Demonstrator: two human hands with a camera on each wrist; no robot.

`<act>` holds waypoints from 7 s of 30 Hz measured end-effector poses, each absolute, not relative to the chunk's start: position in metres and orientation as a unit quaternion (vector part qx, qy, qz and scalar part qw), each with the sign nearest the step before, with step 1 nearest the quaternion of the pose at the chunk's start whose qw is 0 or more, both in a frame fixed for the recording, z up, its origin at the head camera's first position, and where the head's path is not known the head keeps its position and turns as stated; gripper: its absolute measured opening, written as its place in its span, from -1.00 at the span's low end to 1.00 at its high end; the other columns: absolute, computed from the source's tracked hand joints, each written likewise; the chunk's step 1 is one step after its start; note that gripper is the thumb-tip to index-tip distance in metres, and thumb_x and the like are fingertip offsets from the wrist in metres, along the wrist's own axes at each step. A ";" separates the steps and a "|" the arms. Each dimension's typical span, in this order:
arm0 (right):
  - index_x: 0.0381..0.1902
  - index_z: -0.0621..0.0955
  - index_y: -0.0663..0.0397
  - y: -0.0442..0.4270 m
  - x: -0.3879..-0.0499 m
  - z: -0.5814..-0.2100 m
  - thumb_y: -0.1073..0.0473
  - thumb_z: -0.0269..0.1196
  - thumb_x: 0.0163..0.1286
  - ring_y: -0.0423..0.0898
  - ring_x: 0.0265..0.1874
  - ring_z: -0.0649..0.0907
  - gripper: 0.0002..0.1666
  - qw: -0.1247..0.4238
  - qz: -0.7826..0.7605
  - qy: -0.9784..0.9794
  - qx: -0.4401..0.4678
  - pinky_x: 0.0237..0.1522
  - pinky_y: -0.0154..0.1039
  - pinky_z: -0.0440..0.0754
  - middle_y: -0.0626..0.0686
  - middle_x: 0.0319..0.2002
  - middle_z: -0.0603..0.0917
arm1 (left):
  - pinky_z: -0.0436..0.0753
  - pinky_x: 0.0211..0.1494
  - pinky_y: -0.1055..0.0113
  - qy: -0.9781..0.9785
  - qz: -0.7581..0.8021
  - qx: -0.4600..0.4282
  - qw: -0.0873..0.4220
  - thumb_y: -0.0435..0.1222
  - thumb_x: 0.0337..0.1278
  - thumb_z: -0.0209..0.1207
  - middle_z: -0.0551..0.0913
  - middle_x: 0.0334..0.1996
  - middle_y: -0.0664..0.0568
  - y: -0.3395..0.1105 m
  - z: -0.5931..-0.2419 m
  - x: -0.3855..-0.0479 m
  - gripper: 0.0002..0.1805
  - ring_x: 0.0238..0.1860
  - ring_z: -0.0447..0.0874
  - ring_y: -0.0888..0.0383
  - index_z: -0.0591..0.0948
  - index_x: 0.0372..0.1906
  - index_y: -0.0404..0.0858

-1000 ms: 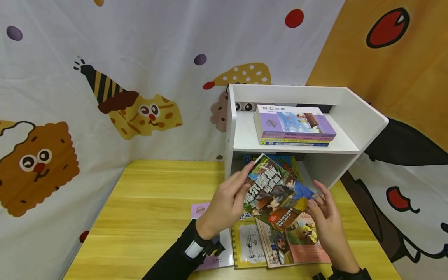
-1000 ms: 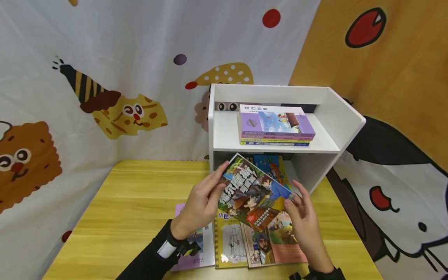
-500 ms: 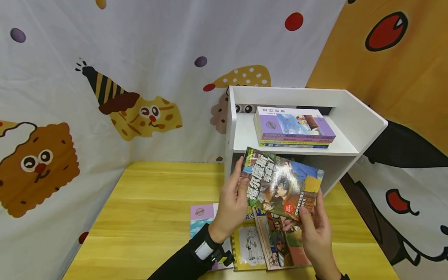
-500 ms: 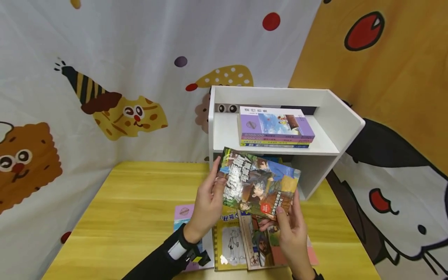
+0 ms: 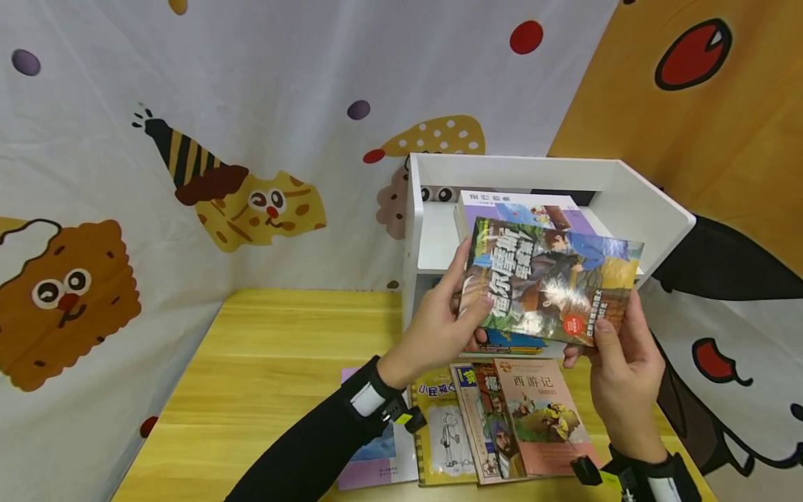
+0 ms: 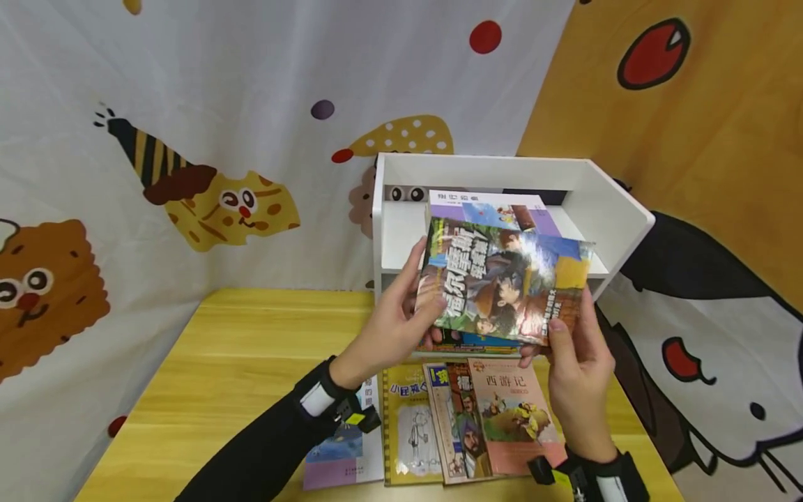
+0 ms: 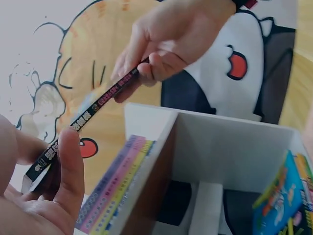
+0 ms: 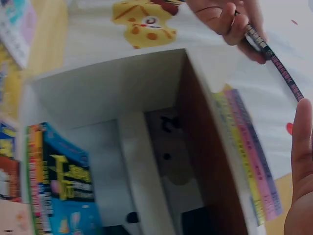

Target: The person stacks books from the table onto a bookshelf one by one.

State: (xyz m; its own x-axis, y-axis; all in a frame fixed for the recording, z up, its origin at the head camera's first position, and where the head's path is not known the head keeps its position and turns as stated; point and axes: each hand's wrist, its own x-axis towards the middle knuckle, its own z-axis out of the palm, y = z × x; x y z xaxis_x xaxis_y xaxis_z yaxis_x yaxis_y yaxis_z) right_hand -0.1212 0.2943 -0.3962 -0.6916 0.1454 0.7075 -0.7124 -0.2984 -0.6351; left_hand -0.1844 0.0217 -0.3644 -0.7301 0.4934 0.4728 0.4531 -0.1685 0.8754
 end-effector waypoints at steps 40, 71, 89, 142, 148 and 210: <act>0.79 0.25 -0.25 0.352 -0.192 -0.339 -0.03 0.38 0.62 -0.18 -0.26 0.61 -0.07 0.157 0.635 -0.756 -0.013 -0.27 -0.43 0.73 -0.12 0.37 0.55 | 0.10 -0.59 0.44 0.816 0.472 0.285 -0.172 0.09 0.56 0.33 0.86 -0.29 0.06 0.036 -0.331 -0.242 -0.21 -0.72 0.26 0.21 0.48 0.63 -0.27; 0.77 0.28 -0.24 0.349 -0.213 -0.320 -0.36 0.29 0.60 -0.18 -0.61 0.61 -0.05 0.187 0.420 -0.886 -0.060 -0.49 -0.31 0.55 -0.16 -0.37 0.50 | 0.09 -0.71 0.47 0.804 0.494 0.244 -0.225 -0.15 0.71 0.18 0.63 -0.66 0.10 0.046 -0.332 -0.248 -0.53 -0.83 0.24 0.20 0.67 0.43 -0.36; 0.59 0.55 -0.17 0.340 -0.179 -0.340 0.03 0.26 0.70 -0.13 -0.64 0.51 -0.43 0.299 0.595 -0.742 -0.077 -0.51 -0.41 0.61 -0.05 -0.49 0.50 | 0.30 -0.62 0.38 0.771 0.539 0.276 -0.198 -0.16 0.74 0.09 0.90 -0.31 0.03 0.019 -0.336 -0.215 -0.60 -0.69 0.45 0.22 0.76 0.32 -0.26; 0.33 0.75 -0.07 0.210 -0.115 -0.529 -0.03 0.19 0.77 -0.36 -0.28 0.64 -0.61 -0.115 0.393 -0.872 0.268 -0.25 -0.34 0.64 -0.04 0.01 0.83 | 0.67 -0.22 0.20 0.902 0.392 0.102 0.150 -0.06 0.06 0.70 0.71 -0.22 -0.05 -0.140 -0.526 -0.198 -0.24 -0.26 0.70 0.06 0.44 0.18 -0.18; 0.44 0.69 -0.07 0.207 -0.114 -0.529 -0.18 0.17 0.76 -0.30 -0.31 0.65 -0.47 -0.144 0.399 -0.880 0.215 -0.27 -0.31 0.66 -0.07 -0.12 0.80 | 0.65 -0.39 0.23 0.875 0.448 0.111 0.147 -0.23 0.26 0.57 0.74 -0.31 -0.06 -0.133 -0.489 -0.187 -0.42 -0.41 0.73 0.05 0.39 0.12 -0.09; 0.85 -0.23 -0.46 0.241 -0.079 -0.504 0.32 -0.04 0.82 -0.21 0.19 0.81 -0.02 0.073 0.712 -0.693 0.094 0.07 -0.22 0.87 -0.24 0.49 0.58 | 0.88 -0.18 0.13 0.703 0.682 0.202 -0.007 -0.28 0.84 -0.08 0.45 0.60 -0.04 -0.063 -0.442 -0.124 -0.23 -0.06 0.77 0.02 -0.04 0.81 0.34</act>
